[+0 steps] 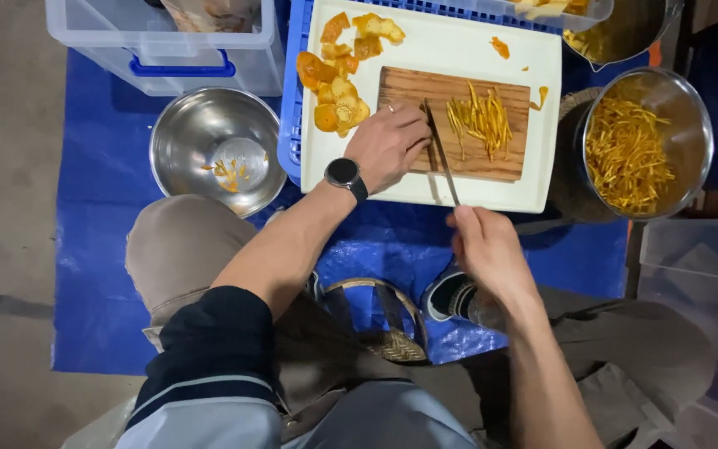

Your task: Slicing orange peels into thin julienne strips on a wooden cutting board using a knife.

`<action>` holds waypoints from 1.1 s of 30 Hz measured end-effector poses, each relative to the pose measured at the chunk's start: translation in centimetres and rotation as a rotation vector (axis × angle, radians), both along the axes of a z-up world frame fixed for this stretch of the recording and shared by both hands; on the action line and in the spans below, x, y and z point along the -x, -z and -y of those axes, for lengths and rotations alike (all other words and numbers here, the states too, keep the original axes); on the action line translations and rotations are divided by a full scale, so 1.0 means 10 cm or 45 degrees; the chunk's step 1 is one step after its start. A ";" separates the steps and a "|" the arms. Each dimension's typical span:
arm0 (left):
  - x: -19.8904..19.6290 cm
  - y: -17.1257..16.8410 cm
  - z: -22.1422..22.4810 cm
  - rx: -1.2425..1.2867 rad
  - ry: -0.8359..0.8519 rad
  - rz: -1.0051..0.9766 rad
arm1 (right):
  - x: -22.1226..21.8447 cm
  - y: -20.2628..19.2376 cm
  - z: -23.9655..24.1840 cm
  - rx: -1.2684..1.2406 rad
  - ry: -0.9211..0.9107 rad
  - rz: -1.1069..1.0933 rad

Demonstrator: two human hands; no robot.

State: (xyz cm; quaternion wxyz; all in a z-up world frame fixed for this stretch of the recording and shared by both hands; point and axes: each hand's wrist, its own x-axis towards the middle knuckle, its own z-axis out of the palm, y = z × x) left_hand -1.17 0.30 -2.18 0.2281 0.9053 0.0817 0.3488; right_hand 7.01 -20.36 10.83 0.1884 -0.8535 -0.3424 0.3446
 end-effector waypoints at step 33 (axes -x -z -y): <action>0.03 0.03 -0.03 -0.021 0.021 0.009 | -0.01 0.56 0.34 -0.238 0.203 -0.198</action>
